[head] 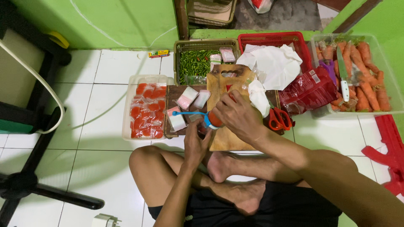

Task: The person places small amounts of red sauce from a squeeze bottle into small plastic bags, then seals the bags by hand.

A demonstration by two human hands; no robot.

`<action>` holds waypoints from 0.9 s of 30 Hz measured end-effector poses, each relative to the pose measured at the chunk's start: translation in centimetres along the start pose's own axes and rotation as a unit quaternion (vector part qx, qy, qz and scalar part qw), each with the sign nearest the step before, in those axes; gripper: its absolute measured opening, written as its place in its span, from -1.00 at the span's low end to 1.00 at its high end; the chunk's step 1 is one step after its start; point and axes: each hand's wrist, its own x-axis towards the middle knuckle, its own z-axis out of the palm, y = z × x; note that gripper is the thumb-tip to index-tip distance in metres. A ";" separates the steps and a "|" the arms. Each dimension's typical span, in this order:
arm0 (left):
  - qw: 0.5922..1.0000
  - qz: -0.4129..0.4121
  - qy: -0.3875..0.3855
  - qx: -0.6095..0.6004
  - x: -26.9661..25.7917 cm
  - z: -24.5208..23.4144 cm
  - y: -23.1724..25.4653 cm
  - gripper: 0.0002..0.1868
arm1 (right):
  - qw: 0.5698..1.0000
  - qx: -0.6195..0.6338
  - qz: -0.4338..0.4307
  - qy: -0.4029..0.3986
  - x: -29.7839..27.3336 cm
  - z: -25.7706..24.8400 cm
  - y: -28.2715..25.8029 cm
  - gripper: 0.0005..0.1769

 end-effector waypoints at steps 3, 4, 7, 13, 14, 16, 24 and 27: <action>1.000 0.004 -0.003 -0.003 0.1 -0.1 0.1 -0.51 | 1.000 -0.008 0.002 -0.002 -0.1 -0.1 0.0 -0.88; 1.000 0.004 -0.003 -0.003 0.0 0.0 0.0 -0.51 | 1.000 -0.008 0.002 -0.003 -0.1 -0.1 0.0 -0.88; 1.000 0.001 -0.004 0.001 0.0 0.0 0.0 -0.53 | 1.000 -0.003 0.009 0.020 -0.3 0.1 0.0 -0.84; 1.000 0.002 0.004 0.022 0.3 0.0 0.0 -0.50 | 0.999 0.004 0.039 0.031 -1.5 1.4 -0.2 -0.88; 0.999 -0.032 0.009 0.019 0.3 0.0 0.1 -0.51 | 0.998 -0.001 0.054 0.033 -1.7 1.4 -0.1 -0.90; 0.998 -0.066 0.015 0.015 0.8 -0.1 0.2 -0.51 | 0.997 -0.007 0.070 0.036 -2.8 2.1 0.0 -0.91; 0.897 -0.327 0.039 -0.294 2.0 -0.8 3.4 -0.47 | 0.728 0.437 0.495 -0.182 -2.8 0.5 -0.6 -0.19; 0.852 -0.325 0.035 -0.408 1.4 1.1 0.5 -0.38 | 0.656 0.508 0.552 -0.081 -3.7 2.4 -2.1 -0.35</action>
